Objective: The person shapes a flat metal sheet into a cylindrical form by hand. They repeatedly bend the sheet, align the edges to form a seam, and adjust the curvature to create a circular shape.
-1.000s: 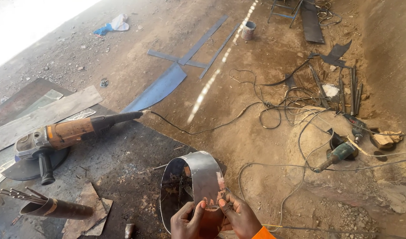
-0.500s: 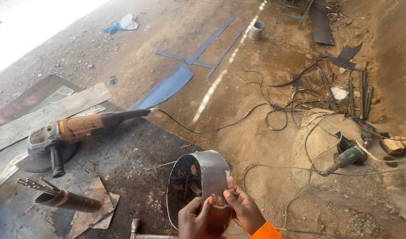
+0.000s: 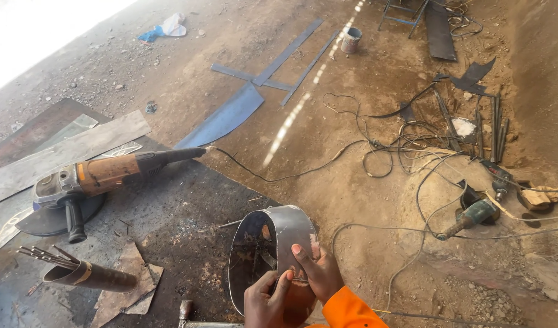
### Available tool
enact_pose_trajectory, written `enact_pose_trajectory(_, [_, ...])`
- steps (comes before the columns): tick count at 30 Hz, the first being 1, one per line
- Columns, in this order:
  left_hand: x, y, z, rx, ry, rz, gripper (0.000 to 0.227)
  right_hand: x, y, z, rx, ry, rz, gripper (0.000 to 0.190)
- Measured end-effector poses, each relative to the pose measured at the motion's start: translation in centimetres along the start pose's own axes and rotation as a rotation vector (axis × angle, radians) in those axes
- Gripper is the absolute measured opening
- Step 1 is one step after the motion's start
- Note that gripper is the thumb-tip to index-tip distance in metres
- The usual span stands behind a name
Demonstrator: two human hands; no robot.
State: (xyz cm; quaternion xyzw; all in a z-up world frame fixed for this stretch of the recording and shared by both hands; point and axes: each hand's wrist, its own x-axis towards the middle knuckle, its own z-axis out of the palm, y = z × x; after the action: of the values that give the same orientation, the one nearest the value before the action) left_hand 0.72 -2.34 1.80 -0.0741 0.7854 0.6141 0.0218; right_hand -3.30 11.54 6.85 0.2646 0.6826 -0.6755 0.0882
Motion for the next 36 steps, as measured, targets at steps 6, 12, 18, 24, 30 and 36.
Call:
enact_pose_trajectory(6, [0.0, 0.2, 0.0, -0.011, 0.026, 0.016, 0.033, 0.6, 1.3, -0.2, -0.084, 0.027, -0.119, 0.039])
enact_pose_trajectory(12, [-0.1, 0.6, 0.0, -0.003, 0.061, -0.124, 0.028, 0.5, 1.3, -0.2, -0.092, 0.027, -0.167, 0.035])
enact_pose_trajectory(18, [-0.1, -1.0, 0.8, -0.042, 0.111, -0.023, 0.034, 1.2, 1.8, -0.4, -0.163, 0.071, -0.03, 0.093])
enact_pose_trajectory(24, [0.4, -3.6, 1.7, 0.11, 0.128, -0.008, 0.042, 0.5, 0.8, -0.2, -0.122, 0.037, 0.07, 0.094])
enact_pose_trajectory(30, [0.0, -1.3, 1.5, -0.004, 0.137, -0.096, 0.036, 0.7, 1.0, -0.5, 0.077, 0.016, 0.102, 0.039])
enact_pose_trajectory(36, [0.3, -2.4, 1.8, -0.02, 0.112, -0.055, 0.047, 1.1, 0.9, -0.7, -0.212, 0.042, 0.104, 0.09])
